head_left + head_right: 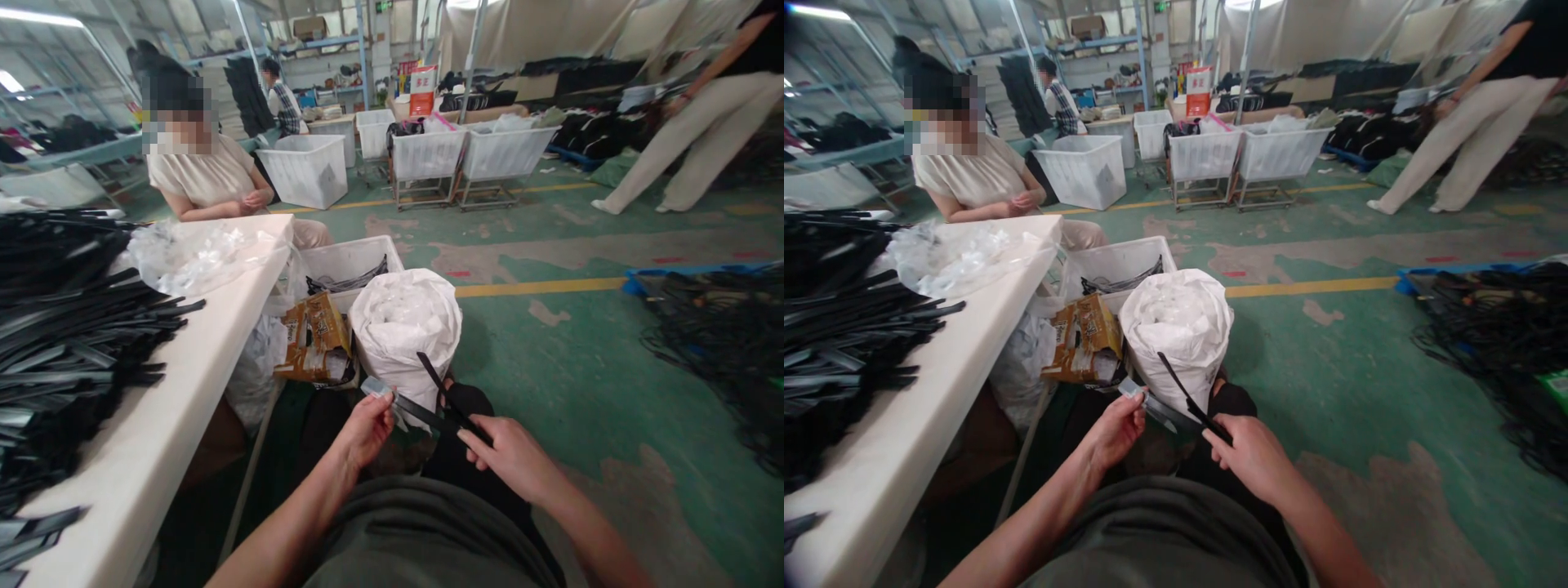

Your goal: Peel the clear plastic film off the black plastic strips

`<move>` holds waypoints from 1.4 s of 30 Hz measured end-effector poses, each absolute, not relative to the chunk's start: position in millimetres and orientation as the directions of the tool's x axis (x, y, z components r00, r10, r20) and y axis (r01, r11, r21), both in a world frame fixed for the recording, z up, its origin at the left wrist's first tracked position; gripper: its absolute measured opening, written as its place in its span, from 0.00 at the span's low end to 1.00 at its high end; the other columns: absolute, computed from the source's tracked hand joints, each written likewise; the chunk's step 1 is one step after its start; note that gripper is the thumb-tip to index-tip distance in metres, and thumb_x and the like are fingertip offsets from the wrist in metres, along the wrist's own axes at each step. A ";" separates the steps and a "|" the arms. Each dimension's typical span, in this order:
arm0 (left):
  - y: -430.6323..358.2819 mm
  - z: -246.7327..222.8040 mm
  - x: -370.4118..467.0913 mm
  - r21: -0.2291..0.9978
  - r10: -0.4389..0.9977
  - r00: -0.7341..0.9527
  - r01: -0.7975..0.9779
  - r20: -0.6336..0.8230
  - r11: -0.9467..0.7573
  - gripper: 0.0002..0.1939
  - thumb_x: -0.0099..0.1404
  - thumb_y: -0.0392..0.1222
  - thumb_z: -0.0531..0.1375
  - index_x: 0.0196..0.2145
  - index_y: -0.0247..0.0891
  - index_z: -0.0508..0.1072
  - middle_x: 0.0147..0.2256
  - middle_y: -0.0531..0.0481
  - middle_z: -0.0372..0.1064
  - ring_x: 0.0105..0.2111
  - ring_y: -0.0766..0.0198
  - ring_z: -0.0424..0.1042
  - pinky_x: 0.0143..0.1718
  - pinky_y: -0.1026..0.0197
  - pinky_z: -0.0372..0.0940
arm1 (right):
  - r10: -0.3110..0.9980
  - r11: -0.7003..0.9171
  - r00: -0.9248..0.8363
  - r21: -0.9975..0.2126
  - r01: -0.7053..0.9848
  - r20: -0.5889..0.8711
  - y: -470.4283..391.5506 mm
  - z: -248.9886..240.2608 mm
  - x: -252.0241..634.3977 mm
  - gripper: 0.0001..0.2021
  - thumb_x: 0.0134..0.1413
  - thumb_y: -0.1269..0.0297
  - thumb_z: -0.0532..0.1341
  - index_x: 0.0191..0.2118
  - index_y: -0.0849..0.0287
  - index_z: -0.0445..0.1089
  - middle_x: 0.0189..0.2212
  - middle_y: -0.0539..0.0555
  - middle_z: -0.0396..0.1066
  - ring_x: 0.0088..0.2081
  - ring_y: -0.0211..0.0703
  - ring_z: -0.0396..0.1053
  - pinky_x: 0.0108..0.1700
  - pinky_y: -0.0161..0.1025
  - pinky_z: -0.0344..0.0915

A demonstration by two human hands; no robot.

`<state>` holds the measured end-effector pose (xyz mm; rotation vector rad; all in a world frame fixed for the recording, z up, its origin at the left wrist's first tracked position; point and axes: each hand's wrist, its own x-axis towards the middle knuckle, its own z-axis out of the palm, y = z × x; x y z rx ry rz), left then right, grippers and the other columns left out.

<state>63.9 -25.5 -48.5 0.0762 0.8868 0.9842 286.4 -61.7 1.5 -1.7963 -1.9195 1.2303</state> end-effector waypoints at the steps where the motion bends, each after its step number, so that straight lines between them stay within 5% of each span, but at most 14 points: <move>1: -26.6 -48.9 64.8 0.432 0.745 0.250 -0.684 -0.619 0.588 0.10 0.52 0.30 0.71 0.33 0.29 0.75 0.22 0.56 0.65 0.18 0.77 0.63 0.19 0.76 0.62 | 0.915 -0.110 -0.193 -0.677 0.727 -0.355 -63.5 1.5 287.4 0.16 0.62 0.53 0.52 0.29 0.57 0.67 0.23 0.51 0.74 0.23 0.41 0.72 0.27 0.34 0.62; 7: -44.4 -50.2 90.9 0.409 0.710 0.365 -0.623 -0.602 0.667 0.14 0.46 0.35 0.74 0.27 0.30 0.74 0.21 0.55 0.66 0.18 0.77 0.63 0.21 0.75 0.62 | 0.941 -0.062 -0.208 -0.737 0.673 -0.269 -52.7 1.3 259.6 0.12 0.60 0.58 0.53 0.30 0.58 0.68 0.25 0.52 0.75 0.25 0.42 0.73 0.28 0.33 0.62; 12: -39.9 -46.7 87.5 0.466 0.746 0.310 -0.624 -0.589 0.627 0.20 0.42 0.37 0.76 0.34 0.30 0.77 0.24 0.55 0.68 0.19 0.78 0.61 0.22 0.75 0.60 | 0.931 -0.118 -0.216 -0.805 0.582 -0.293 -51.6 -2.1 258.3 0.17 0.63 0.54 0.51 0.30 0.59 0.68 0.22 0.51 0.73 0.21 0.39 0.70 0.28 0.34 0.64; 19: -48.6 -54.8 103.2 0.630 0.837 0.342 -0.552 -0.427 0.547 0.21 0.42 0.45 0.76 0.31 0.32 0.76 0.20 0.55 0.64 0.19 0.75 0.55 0.22 0.68 0.50 | 0.919 -0.271 -0.172 -0.887 0.374 -0.354 -47.8 -16.7 251.0 0.25 0.58 0.43 0.53 0.42 0.62 0.70 0.16 0.46 0.64 0.15 0.36 0.60 0.19 0.32 0.56; 25: -42.2 -53.2 103.2 0.671 0.873 0.379 -0.564 -0.309 0.482 0.26 0.43 0.46 0.76 0.39 0.34 0.77 0.25 0.50 0.69 0.21 0.70 0.62 0.23 0.66 0.49 | 0.897 -0.335 -0.223 -0.916 0.219 -0.382 -41.9 -29.9 249.4 0.25 0.50 0.41 0.58 0.34 0.63 0.69 0.17 0.48 0.64 0.15 0.33 0.58 0.19 0.32 0.54; 28: -37.3 -45.9 100.2 0.635 0.878 0.350 -0.607 -0.326 0.478 0.26 0.44 0.44 0.75 0.40 0.34 0.76 0.25 0.52 0.67 0.20 0.74 0.58 0.22 0.68 0.50 | 0.921 -0.302 -0.209 -0.941 0.156 -0.330 -47.5 -23.7 245.8 0.21 0.51 0.44 0.59 0.31 0.62 0.68 0.17 0.47 0.64 0.15 0.33 0.58 0.20 0.32 0.54; 33: -25.7 -26.3 88.7 0.562 0.826 0.315 -0.616 -0.468 0.553 0.20 0.41 0.40 0.77 0.30 0.33 0.75 0.26 0.54 0.67 0.22 0.76 0.60 0.24 0.72 0.56 | 0.948 -0.279 -0.156 -0.960 0.011 -0.277 -43.7 -10.5 250.9 0.23 0.53 0.47 0.59 0.45 0.63 0.68 0.17 0.44 0.62 0.15 0.31 0.54 0.19 0.31 0.49; 42: -46.7 -16.6 69.5 0.729 0.606 0.630 -0.090 -0.485 0.678 0.14 0.47 0.42 0.73 0.28 0.30 0.77 0.22 0.53 0.66 0.21 0.74 0.58 0.24 0.68 0.50 | 0.836 -0.456 -0.294 -0.885 0.095 -0.463 -2.8 -43.4 249.8 0.23 0.46 0.44 0.64 0.21 0.62 0.65 0.13 0.44 0.57 0.12 0.27 0.47 0.15 0.29 0.41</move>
